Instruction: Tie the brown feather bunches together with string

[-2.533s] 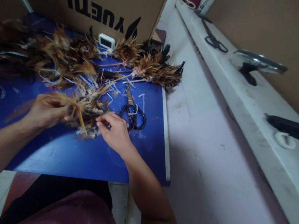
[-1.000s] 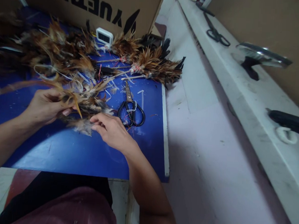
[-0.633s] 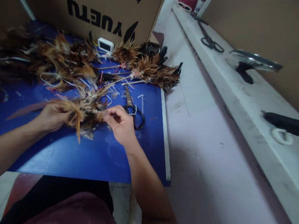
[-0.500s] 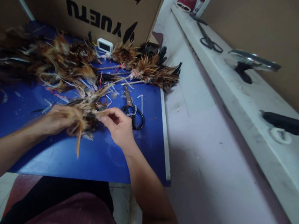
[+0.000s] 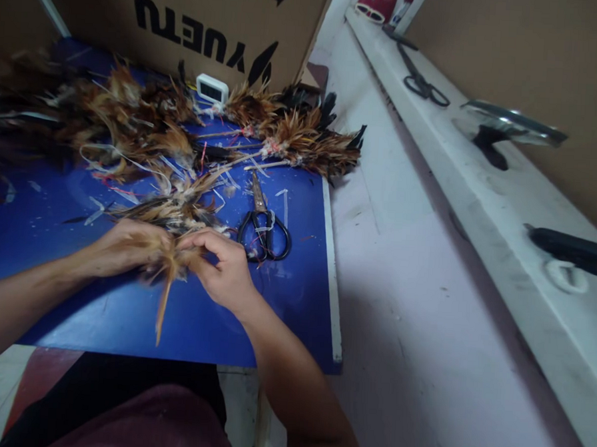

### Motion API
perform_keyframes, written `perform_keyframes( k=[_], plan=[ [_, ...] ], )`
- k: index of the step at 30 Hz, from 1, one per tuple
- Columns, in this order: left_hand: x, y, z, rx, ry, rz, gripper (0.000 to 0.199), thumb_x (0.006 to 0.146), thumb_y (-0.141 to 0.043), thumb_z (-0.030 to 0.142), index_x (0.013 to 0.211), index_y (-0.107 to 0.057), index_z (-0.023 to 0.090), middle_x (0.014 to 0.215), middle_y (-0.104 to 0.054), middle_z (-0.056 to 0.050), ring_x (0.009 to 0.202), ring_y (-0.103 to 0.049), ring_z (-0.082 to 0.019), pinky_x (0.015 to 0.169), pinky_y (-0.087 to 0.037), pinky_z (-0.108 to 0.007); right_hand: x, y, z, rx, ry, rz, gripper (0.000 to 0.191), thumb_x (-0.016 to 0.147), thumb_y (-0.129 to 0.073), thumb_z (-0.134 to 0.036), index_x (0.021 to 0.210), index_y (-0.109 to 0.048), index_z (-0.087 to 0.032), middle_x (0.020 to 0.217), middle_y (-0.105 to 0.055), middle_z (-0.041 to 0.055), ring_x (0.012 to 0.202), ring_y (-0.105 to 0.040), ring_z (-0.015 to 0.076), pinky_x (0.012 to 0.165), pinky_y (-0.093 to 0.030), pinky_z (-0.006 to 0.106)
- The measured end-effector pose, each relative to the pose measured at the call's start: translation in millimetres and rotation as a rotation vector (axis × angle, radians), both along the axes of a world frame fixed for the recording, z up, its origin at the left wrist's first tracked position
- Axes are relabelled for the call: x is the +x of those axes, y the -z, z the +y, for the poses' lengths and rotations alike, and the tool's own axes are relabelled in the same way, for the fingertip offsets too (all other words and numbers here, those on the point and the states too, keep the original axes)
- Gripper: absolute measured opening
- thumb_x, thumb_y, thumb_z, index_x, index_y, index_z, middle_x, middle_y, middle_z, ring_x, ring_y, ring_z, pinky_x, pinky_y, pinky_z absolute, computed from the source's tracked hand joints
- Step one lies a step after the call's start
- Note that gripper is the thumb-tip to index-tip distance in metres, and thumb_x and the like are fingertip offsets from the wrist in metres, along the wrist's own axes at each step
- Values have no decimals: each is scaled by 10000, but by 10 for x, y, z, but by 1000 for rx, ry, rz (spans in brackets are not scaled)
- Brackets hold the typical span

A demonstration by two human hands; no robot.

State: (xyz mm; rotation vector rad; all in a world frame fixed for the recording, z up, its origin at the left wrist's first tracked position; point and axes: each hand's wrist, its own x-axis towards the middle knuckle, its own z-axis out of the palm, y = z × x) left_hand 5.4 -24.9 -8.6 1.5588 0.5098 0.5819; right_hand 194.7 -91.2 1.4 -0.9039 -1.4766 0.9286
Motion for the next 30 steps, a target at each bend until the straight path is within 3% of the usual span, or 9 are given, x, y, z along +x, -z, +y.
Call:
perform_keyframes(
  k=[13, 30],
  plan=[
    [14, -22, -5, 31, -43, 17, 290, 797, -703, 341, 605, -633, 135, 478, -531, 17, 433, -459, -70, 422, -363, -169, -15, 38, -4, 134, 44, -100, 109, 840, -581, -128, 791, -637, -208, 838, -707, 20, 822, -665, 146, 775, -545, 321],
    [-6, -7, 5, -56, -19, 21, 209, 779, -703, 298, 663, -667, 127, 501, -573, 15, 449, -498, -88, 467, -423, -191, 9, 65, 23, 170, -18, -159, 83, 888, -586, -232, 846, -654, -216, 891, -679, 45, 844, -635, 151, 785, -529, 338]
  ],
)
